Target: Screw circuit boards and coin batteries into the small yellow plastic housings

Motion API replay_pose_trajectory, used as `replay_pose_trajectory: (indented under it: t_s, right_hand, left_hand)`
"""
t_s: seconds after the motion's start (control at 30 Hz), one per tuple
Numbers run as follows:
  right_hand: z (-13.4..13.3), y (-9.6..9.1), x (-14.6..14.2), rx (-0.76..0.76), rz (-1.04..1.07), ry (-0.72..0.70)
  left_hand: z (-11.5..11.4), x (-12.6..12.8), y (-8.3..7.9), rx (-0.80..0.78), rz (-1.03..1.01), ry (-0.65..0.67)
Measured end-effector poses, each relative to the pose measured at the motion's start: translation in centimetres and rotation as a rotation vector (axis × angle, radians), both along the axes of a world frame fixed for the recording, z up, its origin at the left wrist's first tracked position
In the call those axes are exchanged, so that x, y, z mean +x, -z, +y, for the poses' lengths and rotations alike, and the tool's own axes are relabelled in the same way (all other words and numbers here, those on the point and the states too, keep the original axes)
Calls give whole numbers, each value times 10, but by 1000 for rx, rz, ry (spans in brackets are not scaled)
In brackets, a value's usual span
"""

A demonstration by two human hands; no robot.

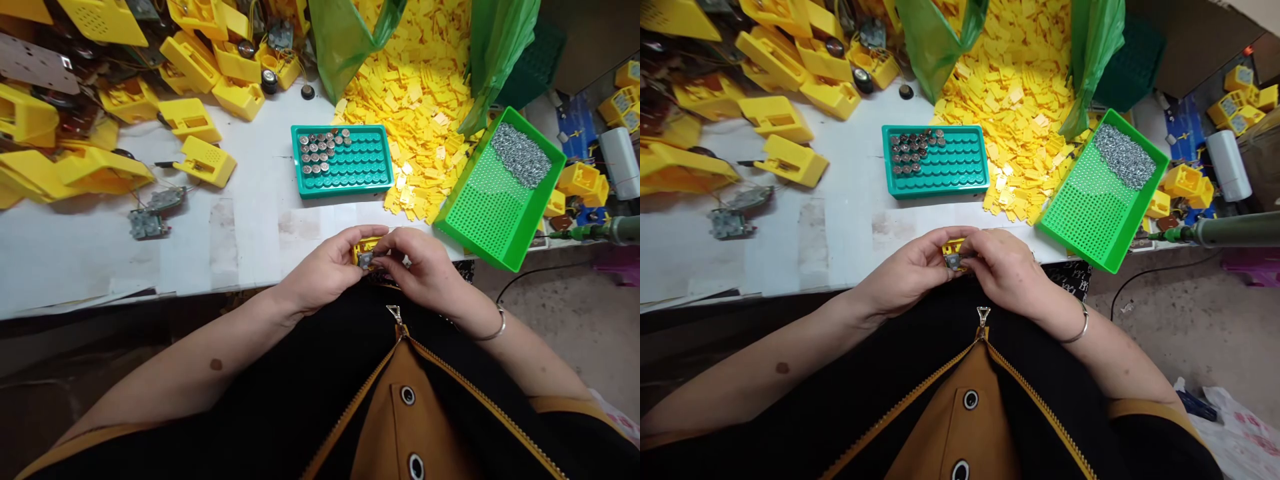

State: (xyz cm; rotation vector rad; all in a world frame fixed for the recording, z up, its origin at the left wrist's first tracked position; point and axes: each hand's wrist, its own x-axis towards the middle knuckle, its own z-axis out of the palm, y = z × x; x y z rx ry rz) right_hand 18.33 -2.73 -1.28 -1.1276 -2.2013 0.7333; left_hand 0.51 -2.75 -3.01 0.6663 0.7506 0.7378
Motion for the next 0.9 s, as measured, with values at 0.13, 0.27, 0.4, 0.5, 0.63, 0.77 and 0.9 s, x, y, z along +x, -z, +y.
replay_pose_trajectory:
  t_s: [0.13, 0.27, 0.4, 0.5, 0.63, 0.77, 0.9]
  right_hand:
    - [-3, 4, -2, 71, -3, 11]
    - [-2, 6, -4, 55, 70, 69]
    - [-2, 6, -4, 24, 86, 82]
    - [-2, 7, -3, 71, 24, 108]
    - [-4, 11, 2, 143, -10, 89]
    - [-8, 13, 6, 347, -258, -3]
    - [-8, 13, 4, 465, -506, -11]
  left_hand:
    - [3, -3, -3, -206, -81, 5]
    - [5, -2, -7, -297, -87, -50]
    - [5, 0, -8, -284, -59, -42]
    - [5, 0, -7, -276, -28, -64]
    - [7, 0, -7, -276, 8, -98]
    - [7, 1, -5, -252, 81, -105]
    - [8, 3, -4, -235, 110, -121]
